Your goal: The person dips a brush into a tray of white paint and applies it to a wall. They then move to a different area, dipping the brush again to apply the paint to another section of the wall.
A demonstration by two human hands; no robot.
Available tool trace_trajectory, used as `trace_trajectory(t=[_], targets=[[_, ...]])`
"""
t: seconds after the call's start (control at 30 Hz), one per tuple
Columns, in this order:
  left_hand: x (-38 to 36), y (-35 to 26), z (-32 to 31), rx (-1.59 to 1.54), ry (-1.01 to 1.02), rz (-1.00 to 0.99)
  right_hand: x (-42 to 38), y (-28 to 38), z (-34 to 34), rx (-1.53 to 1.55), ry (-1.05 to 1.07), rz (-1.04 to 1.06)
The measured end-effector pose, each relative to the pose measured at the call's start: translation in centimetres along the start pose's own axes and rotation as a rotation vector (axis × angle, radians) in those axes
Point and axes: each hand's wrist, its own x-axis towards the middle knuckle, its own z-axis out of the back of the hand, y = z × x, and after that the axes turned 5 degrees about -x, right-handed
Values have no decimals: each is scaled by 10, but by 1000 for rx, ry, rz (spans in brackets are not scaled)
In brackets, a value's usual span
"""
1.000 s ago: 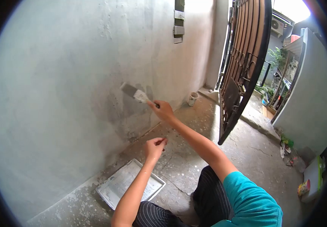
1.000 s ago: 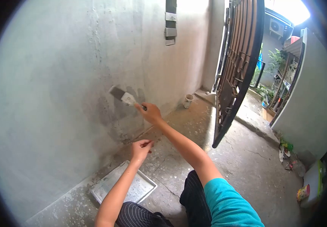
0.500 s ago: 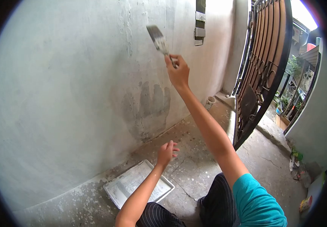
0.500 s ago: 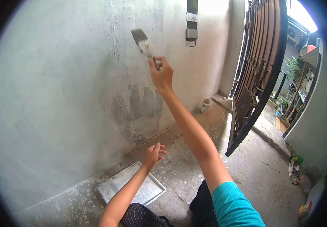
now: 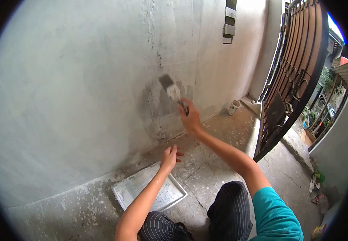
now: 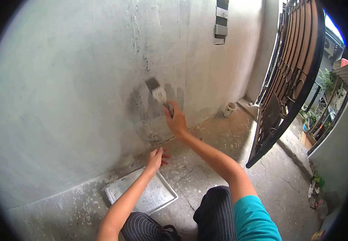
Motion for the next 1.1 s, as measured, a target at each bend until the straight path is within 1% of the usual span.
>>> trace_trajectory(t=[0.03, 0.2, 0.23, 0.3, 0.37, 0.4, 0.5, 0.53, 0.6, 0.67, 0.7, 0.77, 0.8, 0.87, 1.0, 1.03, 1.1], targets=[[2, 3, 1, -29, 11, 6, 16, 18, 9, 33, -11, -1], [1, 12, 6, -69, 31, 36, 131, 121, 21, 175, -272, 273], [-4, 11, 8, -50, 33, 17, 146, 133, 20, 172, -309, 317], [-6, 12, 12, -34, 31, -2, 164, 139, 10, 178, -297, 323], [-6, 16, 17, -42, 1, 0, 161, 129, -5, 178, -282, 331], [-6, 16, 20, -46, 1, 3, 148, 108, -21, 174, -266, 292], [-5, 13, 21, -44, -14, 15, 80, 45, -48, 115, -213, 179], [-4, 10, 20, -23, -24, 35, 53, 26, -47, 71, -77, 56], [-5, 6, 16, 1, -32, 58, 7, -14, -46, 103, -31, 12], [-8, 3, 10, 47, -34, -23, -24, -34, -31, 100, -20, -23], [-9, 0, 9, 48, -31, -20, -24, -35, -21, 98, -21, -26], [-9, -2, 6, 63, 0, 24, -22, -32, -1, -1, -38, 32], [-8, 0, 5, 60, 3, 28, -15, -24, 6, -6, -36, 28], [-4, 6, 5, 18, 6, 20, 19, -4, 15, 63, -105, 76], [2, 16, 10, -32, 41, 20, 81, 49, 22, 125, -357, 166], [4, 16, 12, -46, 42, 47, 95, 52, 19, 126, -355, 164], [5, 18, 15, -62, 37, 77, 112, 57, 12, 60, -548, 323]])
